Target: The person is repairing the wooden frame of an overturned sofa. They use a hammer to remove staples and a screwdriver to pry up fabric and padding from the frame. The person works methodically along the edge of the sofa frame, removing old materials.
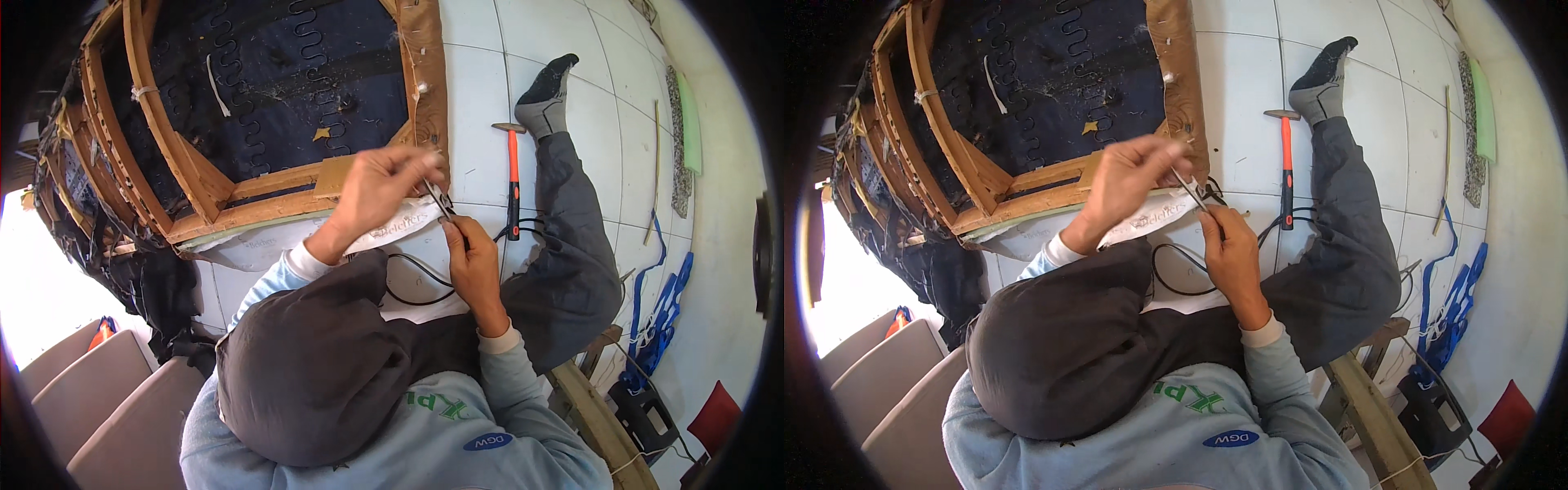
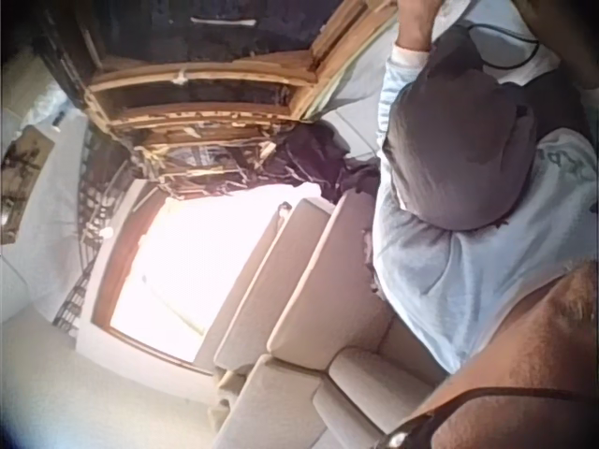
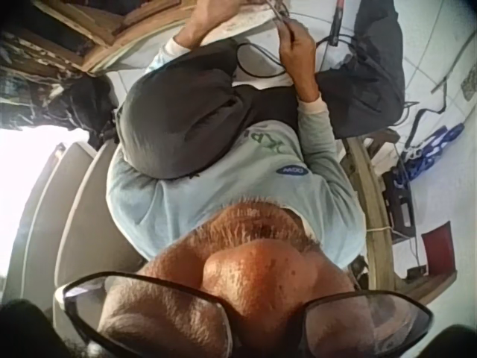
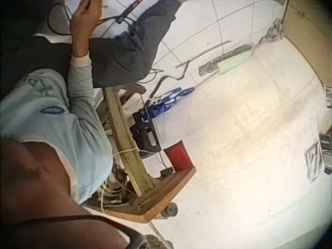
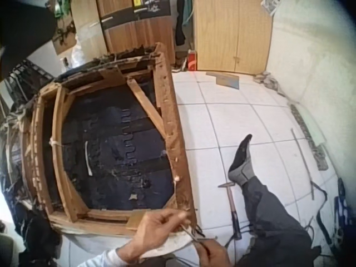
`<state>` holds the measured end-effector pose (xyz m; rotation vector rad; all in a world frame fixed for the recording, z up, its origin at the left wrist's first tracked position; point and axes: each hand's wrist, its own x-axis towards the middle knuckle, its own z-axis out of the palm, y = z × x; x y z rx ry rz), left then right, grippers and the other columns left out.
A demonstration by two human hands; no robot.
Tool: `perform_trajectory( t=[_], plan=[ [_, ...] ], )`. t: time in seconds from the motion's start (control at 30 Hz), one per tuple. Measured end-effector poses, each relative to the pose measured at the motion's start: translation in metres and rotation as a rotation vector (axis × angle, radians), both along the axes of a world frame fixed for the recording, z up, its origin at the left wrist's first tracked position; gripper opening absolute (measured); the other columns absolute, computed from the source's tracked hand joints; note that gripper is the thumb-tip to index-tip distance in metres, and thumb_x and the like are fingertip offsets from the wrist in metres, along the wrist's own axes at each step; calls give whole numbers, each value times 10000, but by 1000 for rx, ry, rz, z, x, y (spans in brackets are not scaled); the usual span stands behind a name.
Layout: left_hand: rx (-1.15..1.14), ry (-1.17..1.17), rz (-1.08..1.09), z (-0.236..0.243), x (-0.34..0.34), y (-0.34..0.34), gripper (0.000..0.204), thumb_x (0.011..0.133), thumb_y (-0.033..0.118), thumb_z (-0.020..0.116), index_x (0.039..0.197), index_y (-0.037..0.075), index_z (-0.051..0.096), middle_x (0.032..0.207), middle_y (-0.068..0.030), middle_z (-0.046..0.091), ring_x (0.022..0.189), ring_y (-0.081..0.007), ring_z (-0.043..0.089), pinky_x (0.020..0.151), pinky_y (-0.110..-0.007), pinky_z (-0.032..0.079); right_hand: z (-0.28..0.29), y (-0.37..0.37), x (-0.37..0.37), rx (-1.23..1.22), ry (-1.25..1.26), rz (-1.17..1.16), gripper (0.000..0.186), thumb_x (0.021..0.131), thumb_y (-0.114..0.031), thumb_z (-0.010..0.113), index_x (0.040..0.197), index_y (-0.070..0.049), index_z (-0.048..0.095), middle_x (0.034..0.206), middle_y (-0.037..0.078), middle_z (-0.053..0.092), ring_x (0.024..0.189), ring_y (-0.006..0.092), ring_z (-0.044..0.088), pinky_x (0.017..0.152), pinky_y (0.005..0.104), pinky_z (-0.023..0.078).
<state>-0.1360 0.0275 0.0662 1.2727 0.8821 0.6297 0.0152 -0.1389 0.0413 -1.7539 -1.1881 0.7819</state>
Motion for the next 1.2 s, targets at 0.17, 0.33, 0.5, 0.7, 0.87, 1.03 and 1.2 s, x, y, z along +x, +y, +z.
perform_trajectory(
  t=[0.17, 0.33, 0.5, 0.7, 0.87, 1.03, 1.2],
  plan=[
    [38, -132, 549, 6, -15, 32, 459, 1156, 353, 623, 1386, -38, 689, 1128, -126, 803, 912, -193, 761, 816, -319, 616, 3, -18, 13, -151, 407, -205, 302, 1176, -251, 571, 1195, -4, 743, 748, 5, 586, 619, 75, 568, 568, 279, 459],
    [405, 420, 108, -9, -2, 17, 509, 1053, 452, 760, 1129, -50, 732, 867, -122, 754, 756, -191, 683, 724, -352, 572, 1, -14, 13, -178, 387, -169, 345, 1186, -276, 541, 1309, 0, 706, 746, 14, 586, 595, 77, 520, 557, 270, 428],
    [377, 520, 0, -15, 13, 10, 499, 998, 411, 824, 830, -17, 630, 685, -92, 628, 635, -151, 559, 609, -355, 489, -4, -16, -3, -163, 219, -98, 359, 1152, -210, 553, 1414, 16, 650, 874, 75, 639, 791, 148, 590, 743, 324, 495],
    [312, 469, -9, -19, 14, 10, 451, 1025, 367, 792, 836, -17, 650, 687, -69, 622, 645, -114, 520, 603, -352, 477, -21, -17, -4, -110, 259, -51, 449, 1137, -165, 567, 1552, 6, 572, 906, 101, 642, 788, 184, 593, 733, 330, 498],
    [280, 459, -7, -28, 13, 14, 406, 1039, 347, 779, 892, -21, 690, 702, -33, 628, 663, -90, 522, 608, -341, 477, 8, -2, -1, -210, 216, 3, 467, 1138, -149, 581, 1574, 17, 563, 932, 124, 672, 779, 195, 620, 746, 339, 526],
    [340, 374, -9, -35, 13, 13, 372, 1056, 327, 759, 943, -21, 692, 710, -32, 625, 676, -85, 525, 622, -338, 485, -6, -3, 10, -130, 95, -37, 431, 1132, -141, 585, 1527, 29, 608, 1072, 185, 761, 853, 213, 687, 821, 344, 561],
    [402, 337, 5, -35, 9, 12, 382, 1072, 338, 741, 958, -22, 682, 702, -38, 618, 669, -90, 521, 615, -329, 485, 0, 2, 19, -69, 14, -5, 403, 1123, -125, 586, 1491, 29, 642, 1217, 249, 781, 994, 281, 764, 894, 381, 576]
  ],
)
